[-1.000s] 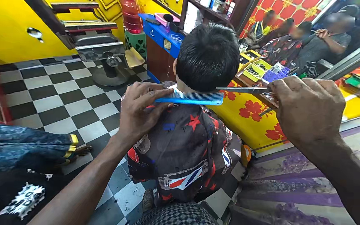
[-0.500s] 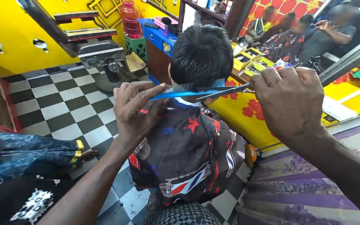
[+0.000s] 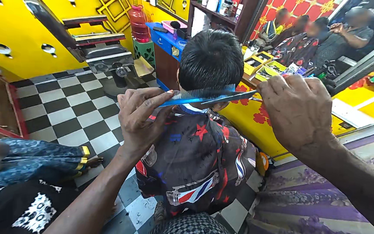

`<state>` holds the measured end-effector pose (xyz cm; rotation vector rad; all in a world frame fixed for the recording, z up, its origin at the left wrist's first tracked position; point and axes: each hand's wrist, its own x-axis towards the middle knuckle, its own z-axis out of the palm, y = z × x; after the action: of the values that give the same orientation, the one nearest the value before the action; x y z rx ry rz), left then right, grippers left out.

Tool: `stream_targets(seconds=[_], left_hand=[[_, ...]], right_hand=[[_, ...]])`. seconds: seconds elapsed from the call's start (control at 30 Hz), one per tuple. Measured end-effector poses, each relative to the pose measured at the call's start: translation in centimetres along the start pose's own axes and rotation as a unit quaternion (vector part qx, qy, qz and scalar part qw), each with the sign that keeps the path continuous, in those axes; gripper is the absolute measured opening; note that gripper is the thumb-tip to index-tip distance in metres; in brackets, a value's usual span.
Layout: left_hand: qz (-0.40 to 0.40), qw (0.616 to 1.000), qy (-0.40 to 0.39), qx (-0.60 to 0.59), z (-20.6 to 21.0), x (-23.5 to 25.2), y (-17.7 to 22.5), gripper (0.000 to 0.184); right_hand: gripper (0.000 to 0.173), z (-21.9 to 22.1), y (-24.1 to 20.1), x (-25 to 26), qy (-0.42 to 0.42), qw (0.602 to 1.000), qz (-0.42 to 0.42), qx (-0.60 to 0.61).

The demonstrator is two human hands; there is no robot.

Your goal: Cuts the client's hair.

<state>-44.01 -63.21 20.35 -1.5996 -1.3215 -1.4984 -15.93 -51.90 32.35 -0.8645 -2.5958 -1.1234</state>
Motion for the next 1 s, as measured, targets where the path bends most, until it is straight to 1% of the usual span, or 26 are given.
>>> stream_targets(seconds=[0.1, 0.23, 0.3, 0.37, 0.5, 0.53, 0.63, 0.67, 0.8, 0.87, 0.93, 1.0], left_hand=[[0.005, 1.000, 0.004, -0.001, 0.0, -0.1, -0.1, 0.027], [0.009, 1.000, 0.012, 0.003, 0.0, 0.0, 0.0, 0.026], [0.008, 1.000, 0.012, 0.002, 0.0, 0.0, 0.1, 0.026], [0.006, 1.000, 0.011, 0.002, -0.1, 0.1, 0.2, 0.026], [0.009, 1.000, 0.012, 0.002, -0.1, 0.1, 0.2, 0.027], [0.010, 1.000, 0.012, 0.002, -0.1, 0.1, 0.2, 0.027], [0.008, 1.000, 0.014, 0.002, -0.2, 0.2, 0.3, 0.027], [0.007, 1.000, 0.014, 0.002, -0.2, 0.3, 0.4, 0.026], [0.008, 1.000, 0.009, -0.001, -0.3, 0.3, 0.4, 0.026], [0.005, 1.000, 0.010, -0.006, -0.2, 0.3, 0.4, 0.027], [-0.003, 1.000, 0.021, -0.013, -0.2, 0.5, 0.6, 0.029], [-0.019, 0.999, 0.035, -0.020, -0.2, 0.9, 1.1, 0.032]], right_hand=[[0.036, 0.0, -0.3, 0.3, -0.012, 1.000, 0.007, -0.014], [0.024, -0.3, -0.4, -0.1, -0.011, 1.000, -0.013, -0.004], [0.028, -0.3, -0.1, -0.4, -0.013, 1.000, -0.008, 0.015], [0.031, -0.2, 0.1, -0.5, 0.002, 1.000, 0.000, 0.026], [0.035, -0.3, -0.4, 0.0, -0.011, 1.000, 0.016, -0.008], [0.034, -0.4, -0.5, 0.0, -0.009, 1.000, 0.011, -0.008], [0.022, -0.7, -0.6, -0.3, 0.000, 1.000, -0.006, 0.007], [0.021, -0.8, -0.5, -0.5, -0.002, 1.000, -0.005, 0.015], [0.028, -0.5, -0.1, -0.4, 0.001, 1.000, 0.011, 0.007], [0.027, -0.1, -0.1, -0.2, 0.021, 1.000, 0.012, 0.000], [0.024, 0.1, 0.2, -0.1, 0.046, 0.998, 0.015, 0.028], [0.024, -0.3, 0.9, -0.4, 0.051, 0.994, 0.042, 0.083]])
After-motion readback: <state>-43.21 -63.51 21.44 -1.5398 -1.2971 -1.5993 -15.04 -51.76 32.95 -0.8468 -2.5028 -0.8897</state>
